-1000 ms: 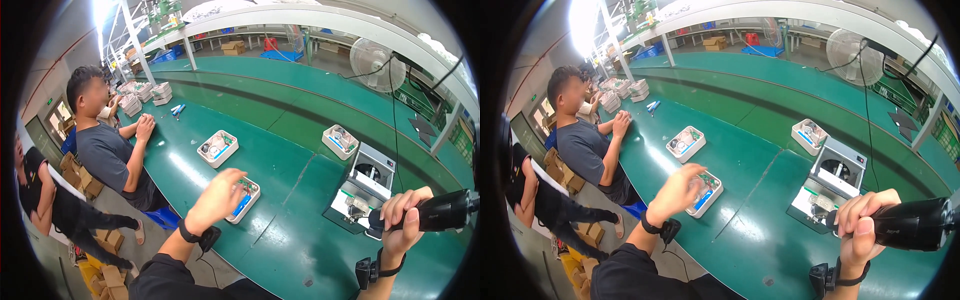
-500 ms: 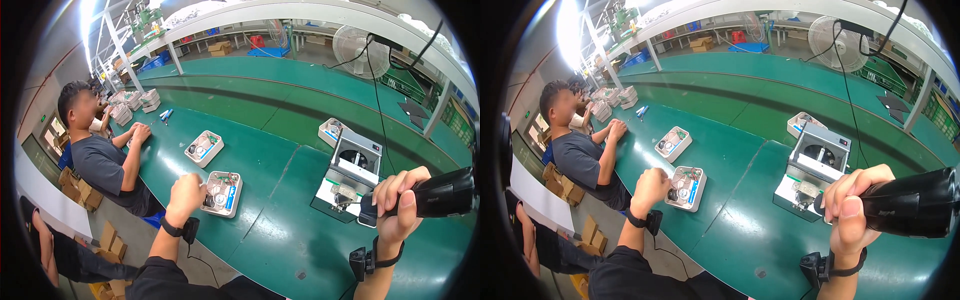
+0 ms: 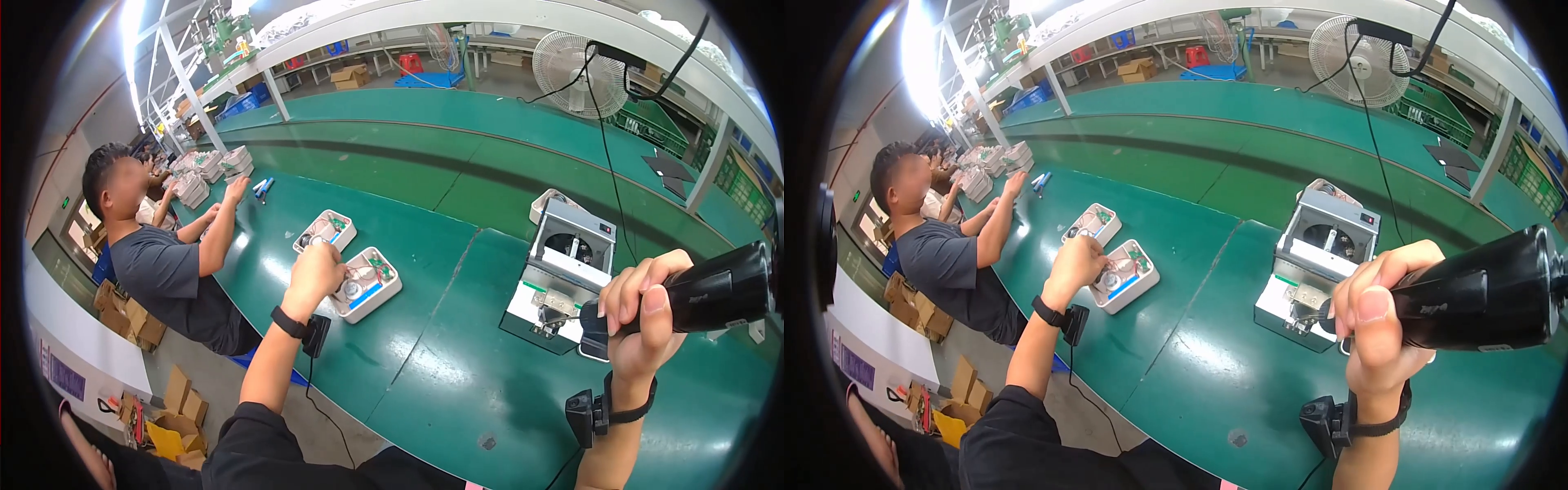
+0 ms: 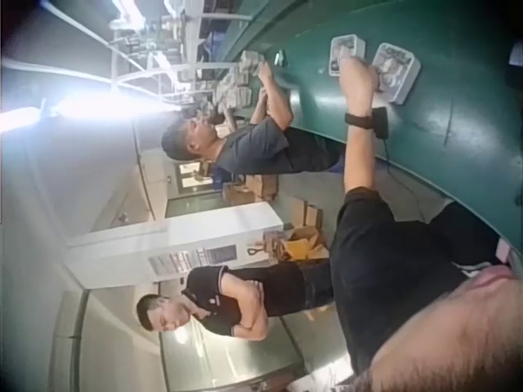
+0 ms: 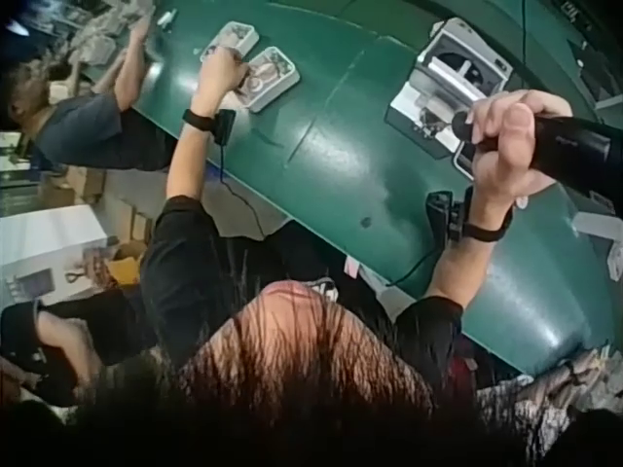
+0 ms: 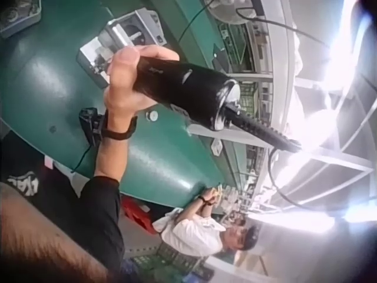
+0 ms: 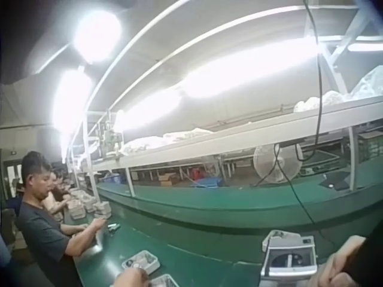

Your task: The person assembles electronic devices by positioning circuit boards and batteries into plastic housings and securing them with an electric screwdriver. They repeat this process for multiple units on the assembly line, occasionally picking up new components from trays.

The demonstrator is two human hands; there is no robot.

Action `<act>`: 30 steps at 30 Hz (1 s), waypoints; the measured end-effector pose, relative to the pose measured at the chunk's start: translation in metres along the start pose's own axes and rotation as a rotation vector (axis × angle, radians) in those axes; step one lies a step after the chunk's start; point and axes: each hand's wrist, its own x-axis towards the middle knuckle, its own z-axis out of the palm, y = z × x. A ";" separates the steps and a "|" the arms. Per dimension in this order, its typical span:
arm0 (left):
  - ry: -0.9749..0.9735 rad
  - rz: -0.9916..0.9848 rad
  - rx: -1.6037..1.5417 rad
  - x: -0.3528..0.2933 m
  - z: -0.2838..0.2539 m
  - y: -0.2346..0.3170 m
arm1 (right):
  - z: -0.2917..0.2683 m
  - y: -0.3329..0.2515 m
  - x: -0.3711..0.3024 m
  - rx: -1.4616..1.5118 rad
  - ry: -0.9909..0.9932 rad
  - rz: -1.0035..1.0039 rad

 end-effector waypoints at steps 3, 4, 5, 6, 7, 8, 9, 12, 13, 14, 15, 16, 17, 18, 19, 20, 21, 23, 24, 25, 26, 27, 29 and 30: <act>0.149 0.090 0.109 0.022 0.012 -0.014 | 0.002 0.001 -0.003 -0.007 0.026 0.018; 0.224 0.138 0.159 0.029 0.016 -0.016 | 0.002 0.002 -0.003 -0.029 0.027 0.022; 0.208 0.112 0.155 0.035 0.018 -0.021 | 0.002 0.004 -0.003 -0.052 0.029 0.027; 0.185 0.097 0.141 0.044 0.025 -0.024 | 0.000 0.006 -0.004 -0.091 0.036 0.033; 0.110 0.089 0.177 0.053 0.027 -0.024 | -0.002 0.008 -0.004 -0.103 0.048 0.035; 0.033 0.075 0.222 0.057 0.025 -0.026 | -0.002 0.013 -0.005 -0.108 0.057 0.045; 0.063 0.095 0.222 0.057 0.026 -0.029 | 0.001 0.014 -0.005 -0.093 0.051 0.064; 0.159 0.194 0.161 0.035 0.018 -0.020 | 0.009 0.017 -0.003 0.027 0.052 0.107; 0.138 0.214 0.145 0.025 0.015 -0.010 | 0.008 0.021 0.001 -0.002 0.066 0.115; 0.081 0.260 0.056 0.014 0.010 0.002 | 0.006 0.025 0.006 -0.078 -0.029 -0.038; 0.022 0.300 -0.030 0.002 0.005 0.012 | 0.006 0.028 0.007 -0.151 -0.131 -0.185; 0.007 0.314 -0.042 -0.010 0.000 0.025 | 0.007 0.029 0.005 -0.172 -0.125 -0.178; -0.063 0.397 -0.072 -0.023 0.001 0.037 | 0.009 0.035 0.000 -0.180 -0.113 -0.143; -0.130 0.479 -0.102 -0.037 -0.001 0.050 | 0.011 0.039 -0.002 -0.186 -0.102 -0.111; -0.198 0.517 -0.120 -0.050 -0.003 0.063 | 0.012 0.042 -0.004 -0.191 -0.091 -0.079; -0.265 0.557 -0.140 -0.065 -0.005 0.076 | 0.013 0.042 -0.004 -0.209 -0.087 -0.074; -0.312 0.664 -0.146 -0.077 -0.007 0.092 | 0.013 0.041 -0.003 -0.195 -0.070 -0.052; -0.362 0.761 -0.148 -0.103 -0.015 0.109 | 0.019 0.042 0.000 -0.137 -0.043 -0.008; -0.401 0.902 -0.089 -0.114 -0.015 0.117 | 0.020 0.043 0.000 -0.148 -0.042 -0.001; -0.437 1.050 -0.030 -0.123 -0.014 0.124 | 0.018 0.042 0.000 -0.165 -0.059 0.001; -0.442 1.058 -0.041 -0.131 -0.013 0.129 | 0.017 0.042 0.000 -0.179 -0.080 0.004; -0.478 1.137 -0.070 -0.137 -0.013 0.133 | 0.016 0.042 0.000 -0.193 -0.100 0.006; -0.545 1.291 -0.123 -0.146 -0.012 0.140 | 0.017 0.041 0.000 -0.198 -0.092 0.031; -0.548 1.296 -0.130 -0.148 -0.010 0.144 | 0.017 0.040 0.000 -0.194 -0.086 0.053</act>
